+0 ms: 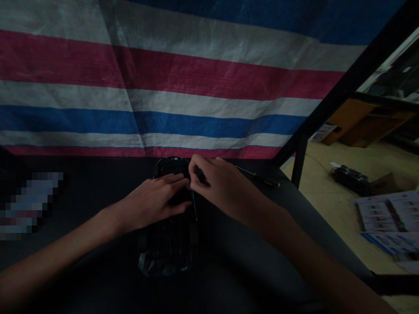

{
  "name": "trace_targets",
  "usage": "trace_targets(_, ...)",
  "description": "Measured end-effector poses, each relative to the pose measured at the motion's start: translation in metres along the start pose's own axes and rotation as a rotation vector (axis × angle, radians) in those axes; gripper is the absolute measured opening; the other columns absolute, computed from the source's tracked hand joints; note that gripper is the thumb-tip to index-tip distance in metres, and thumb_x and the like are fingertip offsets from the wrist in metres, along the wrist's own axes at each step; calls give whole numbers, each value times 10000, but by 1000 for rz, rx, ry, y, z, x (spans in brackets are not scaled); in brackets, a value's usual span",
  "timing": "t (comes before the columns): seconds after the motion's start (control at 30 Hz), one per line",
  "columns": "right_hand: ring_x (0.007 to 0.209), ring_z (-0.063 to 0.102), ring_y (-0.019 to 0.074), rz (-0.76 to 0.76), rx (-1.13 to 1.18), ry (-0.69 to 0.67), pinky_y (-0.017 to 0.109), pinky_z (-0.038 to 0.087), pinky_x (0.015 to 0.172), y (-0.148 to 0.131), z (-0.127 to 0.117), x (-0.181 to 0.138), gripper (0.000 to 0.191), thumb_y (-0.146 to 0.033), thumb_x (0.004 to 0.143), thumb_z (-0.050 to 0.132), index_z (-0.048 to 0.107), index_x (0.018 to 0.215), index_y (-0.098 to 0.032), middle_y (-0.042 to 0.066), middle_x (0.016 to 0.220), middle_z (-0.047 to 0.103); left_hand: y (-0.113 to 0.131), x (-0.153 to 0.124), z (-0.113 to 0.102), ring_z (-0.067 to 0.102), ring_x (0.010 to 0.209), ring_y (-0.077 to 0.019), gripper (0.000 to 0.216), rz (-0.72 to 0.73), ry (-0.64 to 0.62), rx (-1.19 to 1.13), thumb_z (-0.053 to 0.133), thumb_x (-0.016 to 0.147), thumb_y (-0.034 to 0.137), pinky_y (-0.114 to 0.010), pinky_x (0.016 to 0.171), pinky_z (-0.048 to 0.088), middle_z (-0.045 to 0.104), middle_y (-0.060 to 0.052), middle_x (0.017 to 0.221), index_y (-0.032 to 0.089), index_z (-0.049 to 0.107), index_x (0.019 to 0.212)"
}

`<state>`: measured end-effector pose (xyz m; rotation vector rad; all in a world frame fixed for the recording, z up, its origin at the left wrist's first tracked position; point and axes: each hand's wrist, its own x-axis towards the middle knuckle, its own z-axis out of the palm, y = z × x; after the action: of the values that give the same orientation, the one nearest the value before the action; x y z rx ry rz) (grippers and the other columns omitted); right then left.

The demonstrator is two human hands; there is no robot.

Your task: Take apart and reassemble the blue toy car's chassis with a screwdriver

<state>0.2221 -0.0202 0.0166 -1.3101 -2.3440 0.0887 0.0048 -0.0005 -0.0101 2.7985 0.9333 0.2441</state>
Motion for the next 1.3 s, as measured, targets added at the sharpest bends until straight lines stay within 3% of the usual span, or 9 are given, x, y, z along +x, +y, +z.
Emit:
trace_targets(0.1,823,621,180,-45,-8,24,330,418,786,-2,0,0,117,-188,917,567,536,1024,-227,19,955,685,1,0,0,695,1122,-295,329,5,-1,1,537,1038,421,-404,836,598,662,-103,1303,169,622,1231)
trace_targets(0.23,666,544,169,11,-75,37,329,368,693,-5,0,-1,75,-264,1007,505,566,979,-232,-9,785,646,0,0,0,676,1177,-311,367,11,3,2,529,1042,426,-429,887,595,652,-111,1330,162,603,1286)
trace_targets(0.37,832,610,181,-96,-26,66,345,395,813,-6,2,-1,146,-160,918,554,550,1047,-226,25,1018,699,-1,0,1,682,1157,-310,363,17,7,14,524,1045,438,-417,851,600,655,-111,1316,157,614,1256)
trace_targets(0.53,639,527,171,34,-126,53,322,332,651,-5,2,1,74,-272,997,534,581,954,-235,-17,737,621,-3,0,3,672,1186,-303,374,21,15,2,527,1044,446,-424,886,597,648,-93,1338,187,601,1303)
trace_targets(0.67,878,616,192,-95,-34,29,350,392,828,-5,-1,4,161,-123,897,524,546,1036,-201,42,1006,675,-1,0,1,679,1170,-303,356,16,1,4,532,1042,433,-418,871,599,653,-98,1319,168,610,1267)
trace_targets(0.77,993,624,221,-108,-45,-12,375,388,888,-7,-4,6,210,-116,876,518,540,1067,-200,56,1075,663,-1,0,0,681,1171,-300,338,17,1,-3,543,1041,418,-407,873,598,655,-102,1326,158,614,1244)
trace_targets(0.97,708,562,205,-12,-192,41,348,374,688,-6,2,7,73,-271,1007,496,540,1023,-215,20,817,615,-3,0,3,672,1201,-311,379,16,7,-4,538,1044,445,-448,924,593,649,-100,1353,178,601,1306)
trace_targets(1.1,849,616,196,-121,-31,59,334,423,786,-2,3,6,172,-147,909,540,492,1065,-201,51,992,643,-1,0,0,669,1209,-321,376,6,-14,0,538,1044,437,-447,897,600,645,-111,1352,160,603,1291)
trace_targets(1.3,893,633,203,-166,-74,45,350,428,827,-3,-8,4,178,-175,900,597,536,1062,-216,31,1005,665,1,0,-2,673,1189,-317,372,4,-21,-4,545,1040,431,-452,884,606,646,-103,1325,161,607,1288)
